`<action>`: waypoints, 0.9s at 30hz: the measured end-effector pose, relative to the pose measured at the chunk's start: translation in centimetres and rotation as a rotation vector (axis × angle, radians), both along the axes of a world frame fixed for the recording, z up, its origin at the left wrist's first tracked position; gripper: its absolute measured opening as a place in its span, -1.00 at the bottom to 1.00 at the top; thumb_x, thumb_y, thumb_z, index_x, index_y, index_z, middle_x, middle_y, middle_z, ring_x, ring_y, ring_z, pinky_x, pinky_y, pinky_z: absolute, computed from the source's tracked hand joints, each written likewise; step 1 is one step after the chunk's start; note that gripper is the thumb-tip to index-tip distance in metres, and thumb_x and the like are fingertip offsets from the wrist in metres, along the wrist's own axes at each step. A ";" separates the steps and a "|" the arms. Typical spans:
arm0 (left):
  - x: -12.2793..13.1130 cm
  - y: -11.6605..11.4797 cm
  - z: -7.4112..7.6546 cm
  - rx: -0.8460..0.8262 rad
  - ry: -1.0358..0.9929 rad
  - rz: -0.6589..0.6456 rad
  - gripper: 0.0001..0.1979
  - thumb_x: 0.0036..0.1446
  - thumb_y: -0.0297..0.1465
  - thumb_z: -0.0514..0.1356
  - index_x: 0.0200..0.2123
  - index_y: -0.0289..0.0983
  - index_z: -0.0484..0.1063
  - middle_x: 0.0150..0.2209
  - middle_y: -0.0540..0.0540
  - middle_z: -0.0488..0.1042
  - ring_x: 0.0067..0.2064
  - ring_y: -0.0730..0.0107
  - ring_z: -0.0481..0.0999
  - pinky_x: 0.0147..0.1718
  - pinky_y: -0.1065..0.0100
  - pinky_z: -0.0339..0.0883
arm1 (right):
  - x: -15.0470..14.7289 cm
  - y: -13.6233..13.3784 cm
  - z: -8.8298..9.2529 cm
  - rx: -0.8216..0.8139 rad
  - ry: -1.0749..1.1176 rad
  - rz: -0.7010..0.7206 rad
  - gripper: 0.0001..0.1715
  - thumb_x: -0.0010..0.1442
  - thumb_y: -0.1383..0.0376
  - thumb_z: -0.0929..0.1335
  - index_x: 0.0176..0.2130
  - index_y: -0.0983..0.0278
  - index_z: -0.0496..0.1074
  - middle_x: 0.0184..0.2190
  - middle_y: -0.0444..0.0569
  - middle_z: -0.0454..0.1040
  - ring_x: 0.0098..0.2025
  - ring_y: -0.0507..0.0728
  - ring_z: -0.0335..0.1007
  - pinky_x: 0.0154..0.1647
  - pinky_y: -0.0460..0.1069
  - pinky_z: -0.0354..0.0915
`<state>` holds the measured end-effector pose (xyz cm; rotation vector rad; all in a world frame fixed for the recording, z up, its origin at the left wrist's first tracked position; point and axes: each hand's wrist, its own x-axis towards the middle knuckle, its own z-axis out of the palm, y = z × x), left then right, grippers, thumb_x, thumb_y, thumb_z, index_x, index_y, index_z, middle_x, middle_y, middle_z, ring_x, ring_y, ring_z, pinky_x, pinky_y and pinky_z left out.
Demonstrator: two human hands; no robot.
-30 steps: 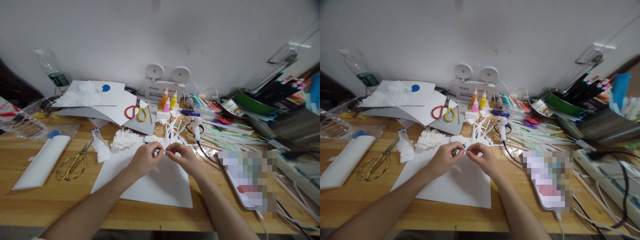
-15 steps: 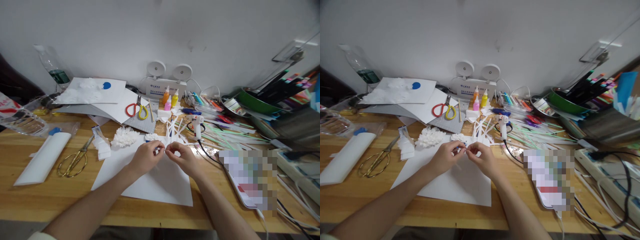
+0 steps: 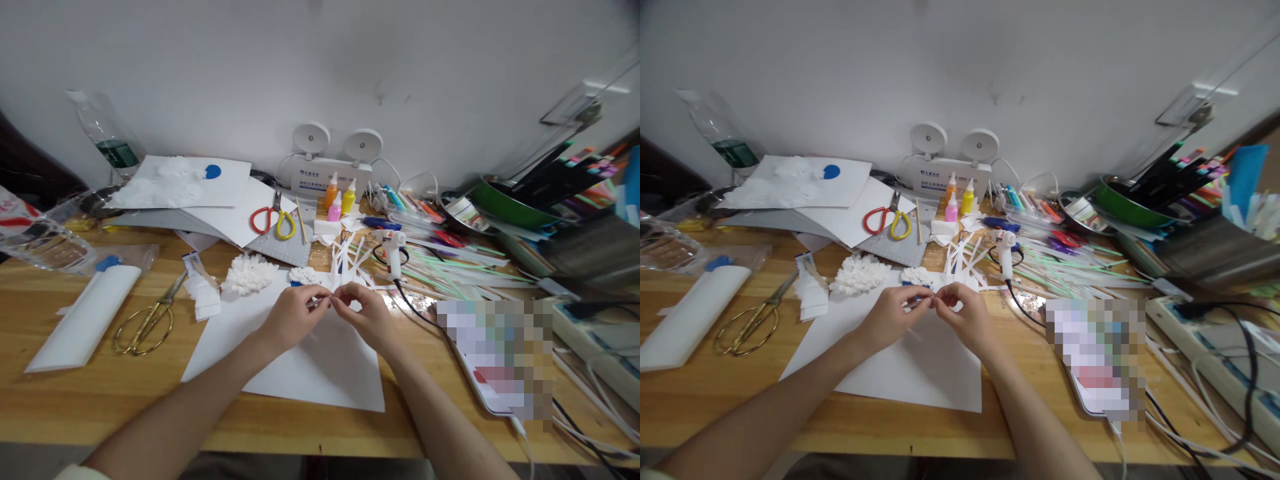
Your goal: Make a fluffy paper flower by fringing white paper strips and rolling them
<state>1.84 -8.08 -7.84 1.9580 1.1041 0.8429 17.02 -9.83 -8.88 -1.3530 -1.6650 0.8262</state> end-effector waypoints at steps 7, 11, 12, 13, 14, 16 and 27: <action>0.0 0.0 0.1 -0.005 -0.025 -0.003 -0.83 0.01 -0.46 0.07 -0.35 -0.28 0.45 -0.40 -0.01 0.52 -0.39 0.49 0.46 -0.44 0.52 0.29 | 0.0 -0.1 -0.1 0.075 -0.061 -0.052 -0.96 -0.01 0.35 0.30 -0.47 0.29 0.35 -0.56 -0.10 0.36 -0.49 0.02 0.24 -0.45 -0.08 0.19; 0.0 0.0 0.2 -0.013 -0.036 -0.012 -0.82 0.00 -0.48 0.07 -0.34 -0.27 0.45 -0.39 -0.01 0.52 -0.36 0.48 0.47 -0.43 0.53 0.29 | 0.0 -0.2 -0.2 0.102 -0.085 -0.071 -0.97 -0.01 0.36 0.31 -0.48 0.28 0.34 -0.56 -0.10 0.36 -0.49 0.02 0.24 -0.46 -0.08 0.19; 0.0 0.0 0.2 -0.015 -0.039 -0.014 -0.82 0.00 -0.48 0.07 -0.34 -0.27 0.45 -0.39 0.00 0.52 -0.36 0.48 0.47 -0.43 0.52 0.29 | 0.0 -0.2 -0.2 0.109 -0.087 -0.076 -0.97 -0.01 0.36 0.31 -0.48 0.28 0.34 -0.55 -0.10 0.36 -0.50 0.02 0.24 -0.46 -0.08 0.20; 0.1 0.0 0.2 -0.018 -0.044 -0.015 -0.82 0.01 -0.48 0.06 -0.34 -0.27 0.45 -0.39 0.00 0.53 -0.35 0.47 0.48 -0.42 0.52 0.29 | 0.0 -0.2 -0.2 0.117 -0.088 -0.081 -0.97 -0.01 0.35 0.31 -0.48 0.28 0.34 -0.55 -0.10 0.36 -0.50 0.02 0.24 -0.46 -0.08 0.20; 0.1 0.0 0.2 -0.021 -0.050 -0.016 -0.81 0.01 -0.48 0.06 -0.34 -0.27 0.45 -0.39 -0.01 0.53 -0.35 0.47 0.48 -0.42 0.51 0.29 | 0.0 -0.1 -0.2 0.129 -0.090 -0.088 -0.97 0.00 0.35 0.31 -0.46 0.28 0.34 -0.55 -0.10 0.36 -0.50 0.02 0.24 -0.46 -0.08 0.21; 0.1 0.1 0.2 -0.029 -0.062 -0.014 -0.81 0.01 -0.48 0.06 -0.34 -0.27 0.45 -0.39 -0.01 0.53 -0.35 0.47 0.48 -0.41 0.51 0.30 | -0.1 -0.1 -0.2 0.165 -0.102 -0.102 -0.96 0.00 0.34 0.31 -0.42 0.27 0.35 -0.54 -0.10 0.36 -0.50 0.02 0.24 -0.46 -0.07 0.22; 0.3 -0.1 0.3 -0.087 -0.075 0.075 -0.81 -0.02 -0.46 0.09 -0.33 -0.31 0.45 -0.41 -0.04 0.52 -0.43 0.47 0.45 -0.46 0.48 0.30 | -1.0 -0.4 -0.6 0.574 -0.237 -0.196 -0.90 0.00 0.45 0.31 -0.46 0.26 0.39 -0.54 -0.07 0.41 -0.44 0.06 0.26 -0.39 -0.02 0.23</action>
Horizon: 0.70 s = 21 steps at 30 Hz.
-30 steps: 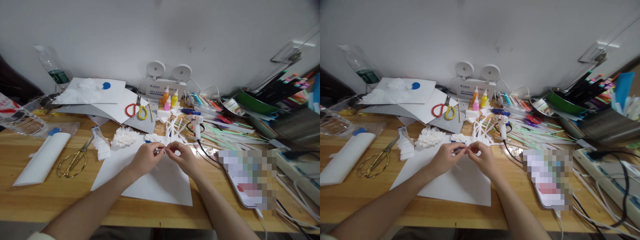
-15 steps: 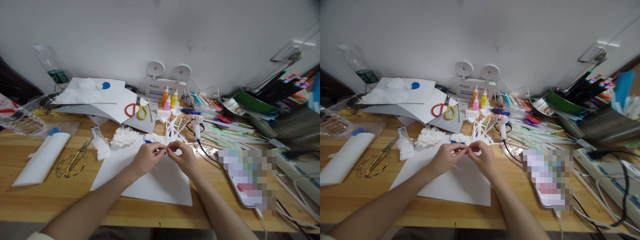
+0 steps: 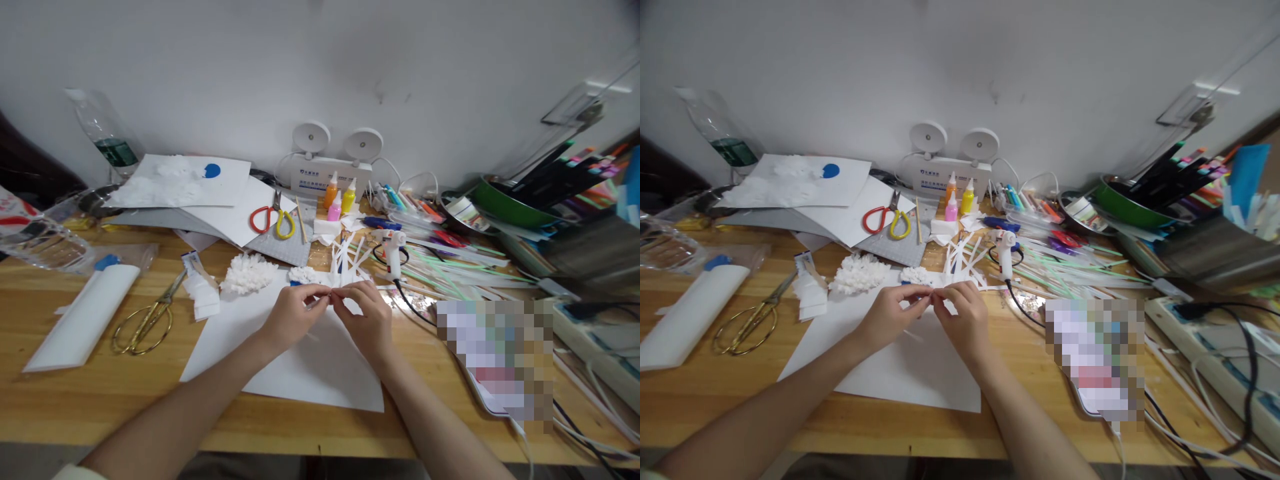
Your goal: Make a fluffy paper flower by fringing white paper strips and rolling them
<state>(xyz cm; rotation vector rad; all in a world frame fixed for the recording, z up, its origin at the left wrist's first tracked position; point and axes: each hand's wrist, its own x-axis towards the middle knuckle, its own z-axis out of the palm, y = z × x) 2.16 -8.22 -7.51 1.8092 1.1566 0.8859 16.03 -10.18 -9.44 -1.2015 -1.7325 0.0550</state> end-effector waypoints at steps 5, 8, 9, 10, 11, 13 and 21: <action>0.0 0.1 0.2 -0.030 -0.002 -0.010 -0.81 -0.02 -0.46 0.08 -0.32 -0.28 0.45 -0.36 -0.03 0.51 -0.39 0.48 0.44 -0.42 0.49 0.30 | -0.1 0.0 0.3 -0.010 -0.011 -0.008 -0.89 -0.02 0.46 0.30 -0.50 0.27 0.34 -0.57 -0.08 0.38 -0.46 0.05 0.23 -0.39 -0.02 0.21; -0.1 0.2 0.2 -0.033 -0.027 -0.006 -0.85 -0.02 -0.45 0.08 -0.37 -0.30 0.43 -0.41 -0.02 0.49 -0.40 0.50 0.44 -0.42 0.51 0.30 | -0.2 -0.1 0.5 -0.094 0.037 0.013 -0.90 -0.01 0.45 0.29 -0.50 0.27 0.30 -0.57 -0.09 0.34 -0.46 0.04 0.22 -0.42 -0.04 0.20; -0.1 0.2 0.1 -0.036 -0.035 -0.005 -0.86 -0.01 -0.44 0.08 -0.39 -0.30 0.42 -0.43 -0.02 0.48 -0.41 0.50 0.44 -0.42 0.51 0.30 | -0.2 -0.2 0.6 -0.128 0.054 0.026 -0.90 0.00 0.44 0.29 -0.50 0.27 0.29 -0.57 -0.10 0.33 -0.46 0.04 0.22 -0.42 -0.04 0.20; -0.1 0.2 0.1 -0.036 -0.039 -0.002 -0.87 -0.01 -0.44 0.08 -0.40 -0.30 0.42 -0.44 -0.01 0.47 -0.42 0.51 0.43 -0.42 0.51 0.30 | -0.2 -0.2 0.7 -0.160 0.072 0.040 -0.90 0.00 0.43 0.28 -0.50 0.26 0.28 -0.56 -0.10 0.32 -0.46 0.04 0.21 -0.42 -0.04 0.20; -0.1 0.2 0.0 -0.031 -0.041 0.003 -0.88 -0.02 -0.43 0.09 -0.42 -0.30 0.41 -0.45 -0.01 0.47 -0.42 0.51 0.43 -0.42 0.51 0.31 | -0.1 -0.2 0.7 -0.188 0.087 0.055 -0.91 0.00 0.43 0.28 -0.49 0.26 0.27 -0.56 -0.11 0.31 -0.46 0.04 0.21 -0.42 -0.05 0.19; -0.2 0.2 -0.1 -0.016 -0.044 0.016 -0.90 -0.02 -0.42 0.09 -0.44 -0.29 0.40 -0.44 -0.01 0.46 -0.40 0.50 0.43 -0.40 0.49 0.31 | -0.1 -0.3 0.7 -0.225 0.108 0.076 -0.92 0.01 0.42 0.27 -0.48 0.25 0.26 -0.56 -0.12 0.30 -0.46 0.04 0.20 -0.42 -0.05 0.19; -0.1 0.1 0.0 0.016 -0.041 0.006 -0.89 -0.02 -0.42 0.07 -0.45 -0.30 0.37 -0.44 -0.02 0.44 -0.38 0.47 0.42 -0.37 0.44 0.32 | 0.1 -0.3 0.6 -0.288 0.150 0.068 -0.92 -0.01 0.43 0.27 -0.48 0.26 0.26 -0.55 -0.13 0.30 -0.46 0.03 0.21 -0.41 -0.06 0.17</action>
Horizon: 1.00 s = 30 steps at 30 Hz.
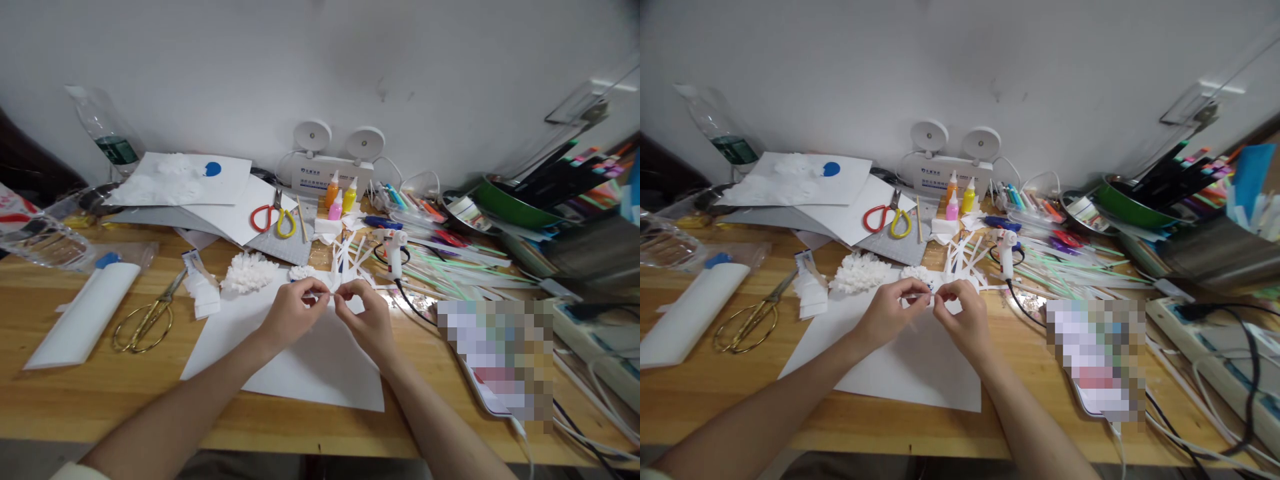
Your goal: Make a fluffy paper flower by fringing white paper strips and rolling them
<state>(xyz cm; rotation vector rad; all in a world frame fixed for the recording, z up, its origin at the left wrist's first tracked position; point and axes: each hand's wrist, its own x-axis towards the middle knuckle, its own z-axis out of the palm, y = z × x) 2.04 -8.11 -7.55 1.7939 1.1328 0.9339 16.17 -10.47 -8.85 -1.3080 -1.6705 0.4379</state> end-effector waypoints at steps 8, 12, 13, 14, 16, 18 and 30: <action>-0.2 0.1 0.0 0.097 0.020 -0.014 -0.88 0.00 -0.48 0.05 -0.41 -0.29 0.38 -0.43 -0.01 0.45 -0.39 0.50 0.41 -0.37 0.47 0.30 | -0.1 -0.1 0.0 -0.013 -0.010 0.062 -0.93 0.01 0.41 0.26 -0.47 0.25 0.27 -0.54 -0.12 0.31 -0.44 0.04 0.22 -0.39 -0.04 0.19; -0.1 0.1 0.1 0.094 0.058 -0.016 -0.87 0.00 -0.48 0.06 -0.39 -0.29 0.40 -0.41 -0.02 0.47 -0.38 0.48 0.42 -0.35 0.46 0.30 | -0.1 -0.1 0.0 -0.002 -0.010 0.061 -0.94 0.02 0.40 0.27 -0.46 0.26 0.29 -0.54 -0.12 0.32 -0.45 0.04 0.23 -0.40 -0.05 0.19; -0.1 0.1 0.2 0.090 0.064 -0.015 -0.86 0.00 -0.48 0.06 -0.38 -0.29 0.40 -0.41 -0.02 0.47 -0.38 0.48 0.42 -0.35 0.45 0.30 | -0.1 -0.1 0.0 0.001 -0.010 0.059 -0.95 0.02 0.41 0.27 -0.46 0.26 0.29 -0.54 -0.12 0.33 -0.45 0.03 0.22 -0.40 -0.05 0.19; -0.1 0.0 0.2 0.088 0.067 -0.013 -0.86 -0.01 -0.48 0.06 -0.38 -0.28 0.41 -0.40 -0.02 0.48 -0.38 0.48 0.43 -0.35 0.46 0.30 | -0.1 -0.1 0.0 0.003 -0.012 0.055 -0.94 0.02 0.41 0.27 -0.46 0.26 0.29 -0.54 -0.12 0.33 -0.45 0.03 0.22 -0.41 -0.05 0.19; -0.1 0.0 0.3 0.081 0.070 -0.008 -0.85 -0.01 -0.48 0.06 -0.37 -0.28 0.41 -0.40 -0.02 0.48 -0.37 0.47 0.44 -0.35 0.46 0.31 | -0.2 0.0 0.0 0.009 -0.019 0.045 -0.94 0.01 0.41 0.28 -0.46 0.26 0.29 -0.54 -0.12 0.33 -0.45 0.03 0.22 -0.41 -0.06 0.19; -0.1 -0.1 0.3 0.069 0.070 0.001 -0.85 -0.01 -0.47 0.07 -0.37 -0.28 0.42 -0.39 -0.03 0.49 -0.37 0.47 0.44 -0.35 0.45 0.32 | -0.2 0.1 0.0 0.019 -0.021 0.033 -0.94 0.01 0.42 0.28 -0.47 0.26 0.30 -0.55 -0.12 0.33 -0.46 0.02 0.22 -0.42 -0.06 0.19; -0.1 -0.1 0.3 0.105 0.061 -0.001 -0.92 -0.03 -0.45 0.08 -0.47 -0.29 0.37 -0.47 0.00 0.44 -0.41 0.48 0.41 -0.37 0.45 0.28 | 0.0 -0.1 0.1 -0.010 0.011 0.007 -0.94 0.00 0.41 0.28 -0.47 0.26 0.30 -0.54 -0.13 0.32 -0.46 0.03 0.24 -0.41 -0.05 0.20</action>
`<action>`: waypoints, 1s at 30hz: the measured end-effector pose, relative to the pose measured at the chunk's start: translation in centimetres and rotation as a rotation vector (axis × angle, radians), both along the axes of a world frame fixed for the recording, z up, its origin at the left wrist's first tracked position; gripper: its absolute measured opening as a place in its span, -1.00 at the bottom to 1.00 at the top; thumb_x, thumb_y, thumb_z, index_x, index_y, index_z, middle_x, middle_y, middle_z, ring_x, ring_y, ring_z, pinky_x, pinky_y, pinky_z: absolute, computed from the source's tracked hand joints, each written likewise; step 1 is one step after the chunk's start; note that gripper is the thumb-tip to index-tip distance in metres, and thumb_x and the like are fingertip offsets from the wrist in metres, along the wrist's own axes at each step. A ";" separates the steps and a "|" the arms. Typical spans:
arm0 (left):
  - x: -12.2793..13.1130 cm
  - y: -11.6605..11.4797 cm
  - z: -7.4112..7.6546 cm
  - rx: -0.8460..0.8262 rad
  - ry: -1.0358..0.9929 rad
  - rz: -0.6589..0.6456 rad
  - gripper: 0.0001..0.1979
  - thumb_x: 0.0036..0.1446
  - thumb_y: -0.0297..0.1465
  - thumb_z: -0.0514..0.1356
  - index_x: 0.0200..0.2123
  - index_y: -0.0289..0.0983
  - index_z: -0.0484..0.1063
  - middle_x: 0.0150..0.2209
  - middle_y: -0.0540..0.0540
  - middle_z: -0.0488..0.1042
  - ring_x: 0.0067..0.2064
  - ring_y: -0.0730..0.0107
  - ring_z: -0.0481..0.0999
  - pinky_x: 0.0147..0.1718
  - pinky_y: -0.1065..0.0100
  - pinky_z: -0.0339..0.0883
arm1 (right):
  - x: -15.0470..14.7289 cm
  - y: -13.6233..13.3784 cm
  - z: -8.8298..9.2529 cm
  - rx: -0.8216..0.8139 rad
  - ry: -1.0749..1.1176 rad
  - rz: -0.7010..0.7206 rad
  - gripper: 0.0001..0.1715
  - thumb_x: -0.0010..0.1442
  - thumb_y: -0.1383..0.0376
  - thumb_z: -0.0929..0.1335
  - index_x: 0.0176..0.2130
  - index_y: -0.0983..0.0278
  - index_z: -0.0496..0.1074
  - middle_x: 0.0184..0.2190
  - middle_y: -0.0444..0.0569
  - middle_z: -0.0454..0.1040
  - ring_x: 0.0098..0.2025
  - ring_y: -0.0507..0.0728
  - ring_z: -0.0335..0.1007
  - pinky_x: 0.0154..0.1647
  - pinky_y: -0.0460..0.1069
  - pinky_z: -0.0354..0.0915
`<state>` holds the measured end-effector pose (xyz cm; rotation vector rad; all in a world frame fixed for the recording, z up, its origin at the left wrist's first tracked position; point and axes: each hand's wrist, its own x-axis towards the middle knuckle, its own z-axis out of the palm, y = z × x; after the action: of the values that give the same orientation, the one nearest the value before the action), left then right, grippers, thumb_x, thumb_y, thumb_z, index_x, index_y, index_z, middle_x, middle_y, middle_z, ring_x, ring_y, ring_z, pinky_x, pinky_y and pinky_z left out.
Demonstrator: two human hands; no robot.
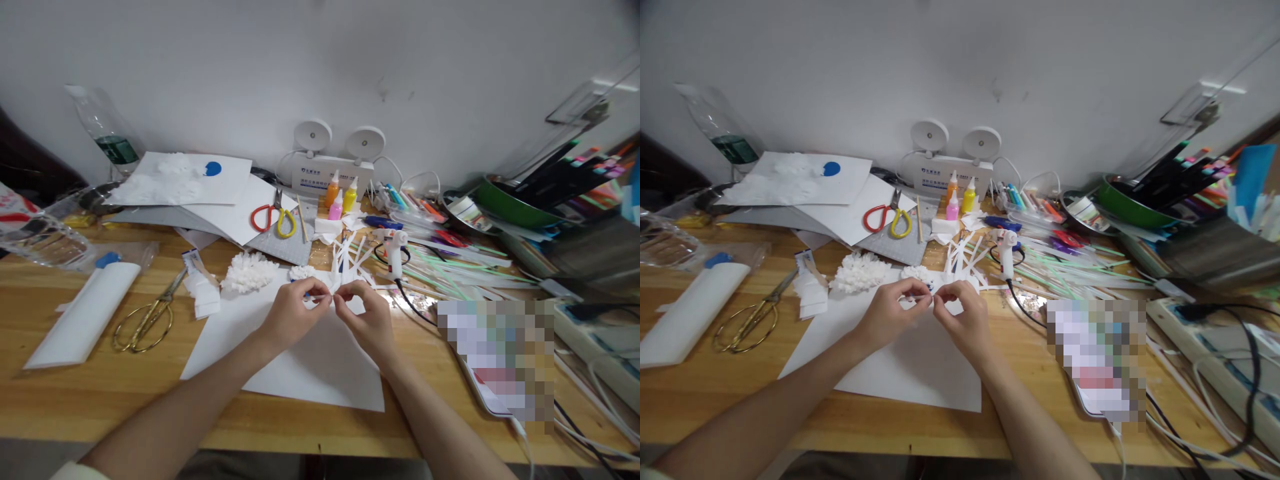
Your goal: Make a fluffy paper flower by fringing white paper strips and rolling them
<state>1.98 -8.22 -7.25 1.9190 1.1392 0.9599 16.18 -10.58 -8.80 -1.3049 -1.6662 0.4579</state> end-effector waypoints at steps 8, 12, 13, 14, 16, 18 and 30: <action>-0.1 0.1 -0.1 0.003 0.009 -0.024 -0.90 -0.02 -0.47 0.06 -0.44 -0.28 0.38 -0.45 0.01 0.44 -0.39 0.49 0.39 -0.36 0.45 0.26 | 0.1 0.0 0.0 -0.016 0.011 0.040 -0.94 0.00 0.41 0.27 -0.48 0.25 0.28 -0.55 -0.13 0.32 -0.45 0.03 0.24 -0.40 -0.05 0.20; -0.1 0.1 -0.2 0.012 0.015 -0.001 -0.92 -0.04 -0.49 0.08 -0.46 -0.28 0.37 -0.48 0.02 0.43 -0.41 0.50 0.38 -0.38 0.47 0.25 | 0.0 0.1 0.1 -0.015 0.014 0.058 -0.92 -0.01 0.42 0.27 -0.48 0.25 0.27 -0.54 -0.14 0.32 -0.45 0.02 0.24 -0.40 -0.06 0.20; -0.1 0.1 -0.2 0.015 0.017 0.008 -0.92 -0.04 -0.48 0.08 -0.47 -0.29 0.37 -0.48 0.02 0.43 -0.41 0.50 0.38 -0.38 0.47 0.25 | 0.0 0.1 0.1 -0.013 0.012 0.058 -0.92 -0.01 0.43 0.27 -0.48 0.25 0.26 -0.54 -0.14 0.32 -0.45 0.02 0.24 -0.40 -0.06 0.20; 0.0 0.1 -0.2 0.020 0.021 0.016 -0.93 -0.05 -0.48 0.08 -0.48 -0.29 0.37 -0.49 0.01 0.43 -0.41 0.50 0.38 -0.38 0.46 0.25 | 0.0 0.1 0.1 -0.012 0.009 0.056 -0.92 -0.01 0.43 0.27 -0.49 0.25 0.26 -0.54 -0.14 0.32 -0.45 0.02 0.24 -0.40 -0.06 0.20; 0.0 0.1 -0.2 0.030 0.023 0.018 -0.92 -0.05 -0.48 0.08 -0.48 -0.29 0.37 -0.49 0.01 0.43 -0.42 0.49 0.39 -0.38 0.45 0.27 | 0.0 0.0 0.0 -0.009 0.002 0.051 -0.92 -0.01 0.42 0.27 -0.48 0.25 0.27 -0.55 -0.14 0.32 -0.46 0.03 0.24 -0.40 -0.06 0.20; 0.0 0.0 -0.1 0.027 0.016 0.004 -0.91 -0.04 -0.48 0.08 -0.46 -0.29 0.38 -0.47 -0.01 0.44 -0.41 0.48 0.40 -0.37 0.45 0.28 | 0.0 0.0 0.0 -0.007 -0.005 0.043 -0.93 0.00 0.41 0.27 -0.48 0.25 0.27 -0.55 -0.14 0.32 -0.46 0.02 0.24 -0.41 -0.06 0.20; 0.0 0.0 -0.5 0.007 -0.039 0.029 -0.87 -0.03 -0.47 0.09 -0.40 -0.29 0.43 -0.42 -0.03 0.49 -0.37 0.46 0.45 -0.35 0.45 0.34 | 0.0 0.2 -0.2 0.034 -0.033 0.034 -0.93 0.02 0.41 0.28 -0.47 0.26 0.31 -0.54 -0.11 0.34 -0.45 0.03 0.24 -0.41 -0.05 0.21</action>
<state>2.02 -8.19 -7.78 1.8862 1.1454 1.0141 16.21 -10.36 -8.96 -1.2669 -1.7187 0.4291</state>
